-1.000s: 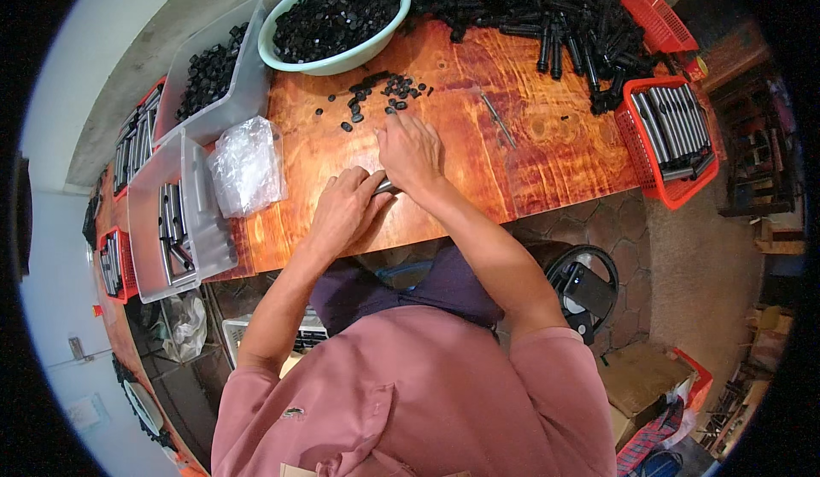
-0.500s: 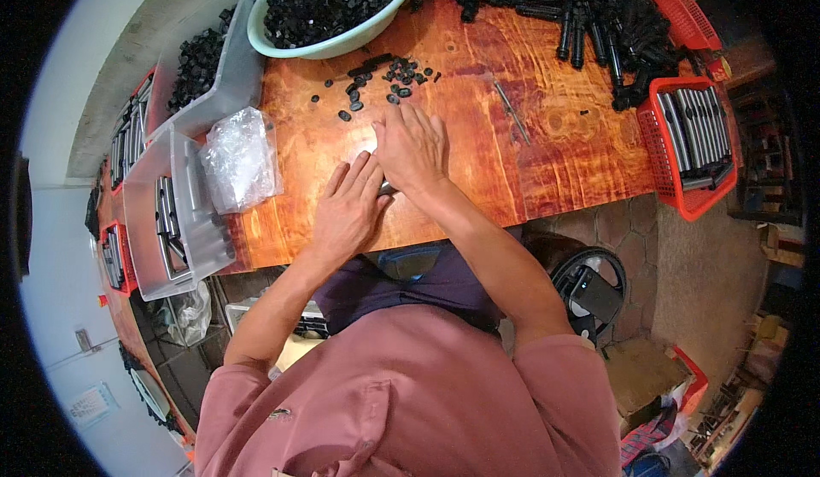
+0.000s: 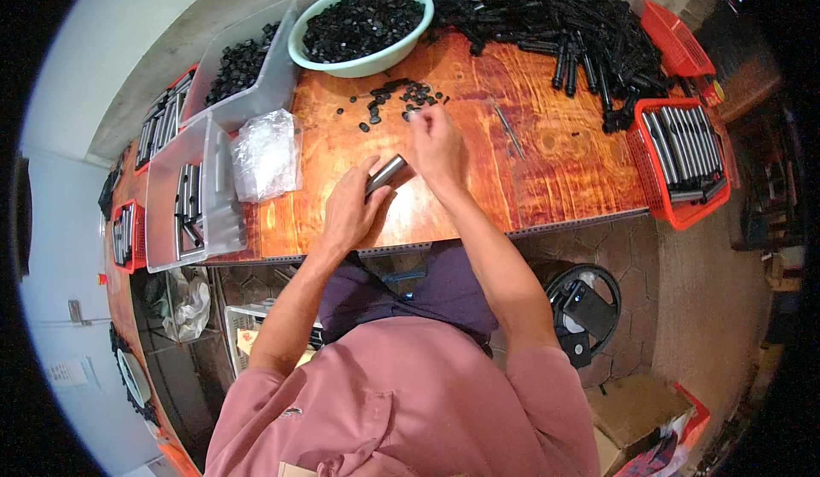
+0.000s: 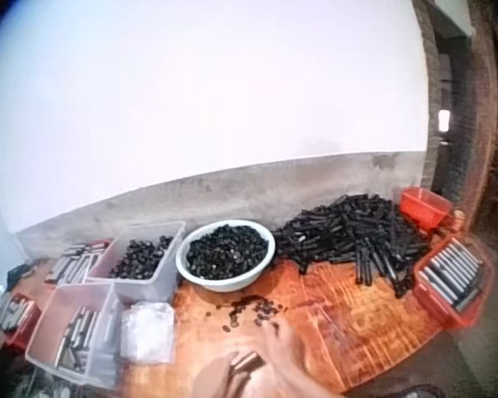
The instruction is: The person assembles cylindrical metal parts with black plastic components at a workbench. They pick up a metal cylinder, insert a black plastic piece, and place the assembled unit into a red basket. The process repeats with additional parts from nearby containers.
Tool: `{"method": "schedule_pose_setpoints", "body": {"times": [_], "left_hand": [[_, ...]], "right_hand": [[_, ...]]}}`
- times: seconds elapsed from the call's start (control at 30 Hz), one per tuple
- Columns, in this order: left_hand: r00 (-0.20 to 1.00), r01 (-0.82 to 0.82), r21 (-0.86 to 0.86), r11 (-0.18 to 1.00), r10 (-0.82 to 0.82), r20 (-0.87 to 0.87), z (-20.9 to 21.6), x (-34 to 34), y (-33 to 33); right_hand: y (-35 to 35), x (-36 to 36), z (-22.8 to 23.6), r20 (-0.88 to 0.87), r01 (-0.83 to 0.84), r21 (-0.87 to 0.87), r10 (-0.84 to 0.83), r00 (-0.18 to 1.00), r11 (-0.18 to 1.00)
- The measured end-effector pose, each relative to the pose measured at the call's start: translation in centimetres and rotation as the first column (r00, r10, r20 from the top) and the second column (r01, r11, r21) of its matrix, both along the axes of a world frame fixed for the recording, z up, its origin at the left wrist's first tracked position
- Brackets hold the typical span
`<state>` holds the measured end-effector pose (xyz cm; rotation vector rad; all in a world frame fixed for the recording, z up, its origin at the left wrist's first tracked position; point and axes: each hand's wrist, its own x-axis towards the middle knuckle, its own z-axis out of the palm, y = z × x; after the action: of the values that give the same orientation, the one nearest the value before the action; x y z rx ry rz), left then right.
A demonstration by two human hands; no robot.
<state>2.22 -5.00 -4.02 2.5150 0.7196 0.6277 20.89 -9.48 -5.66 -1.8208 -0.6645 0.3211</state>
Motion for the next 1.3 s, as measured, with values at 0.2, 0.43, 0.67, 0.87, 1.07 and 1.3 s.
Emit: {"method": "schedule_pose_setpoints", "body": {"times": [0.2, 0.43, 0.67, 0.87, 1.07, 1.3], "left_hand": [[0.838, 0.297, -0.952, 0.068, 0.459, 0.294, -0.7, -1.6, -0.1], [0.750, 0.455, -0.884, -0.105, 0.581, 0.317, 1.8, -1.9, -2.4], [0.794, 0.389, -0.921, 0.024, 0.497, 0.349, 1.7, -2.1, -4.0], [0.796, 0.340, -0.939, 0.048, 0.517, 0.314, 2.9, -2.0, -5.3], [0.768, 0.310, -0.941, 0.137, 0.547, 0.332, 2.6, -0.7, -5.5], [0.825, 0.285, -0.940, 0.186, 0.452, 0.339, 1.4, -0.1, -5.1]], "right_hand": [[-2.3, 1.3, -2.6, 0.152, -0.091, 0.070, 0.079, 0.985, 0.993], [-1.9, 0.8, -2.2, 0.157, -0.156, -0.074, 0.166, 0.974, 0.985], [-2.0, 1.0, -2.2, 0.136, -0.180, -0.063, 0.187, 0.973, 0.982], [-2.2, 1.2, -2.1, 0.093, -0.189, -0.038, 0.192, 0.977, 0.981], [-2.3, 1.1, -2.1, 0.067, -0.182, -0.020, 0.183, 0.981, 0.983], [-2.4, 0.8, -1.6, 0.081, -0.151, 0.028, 0.149, 0.986, 0.988]]}}
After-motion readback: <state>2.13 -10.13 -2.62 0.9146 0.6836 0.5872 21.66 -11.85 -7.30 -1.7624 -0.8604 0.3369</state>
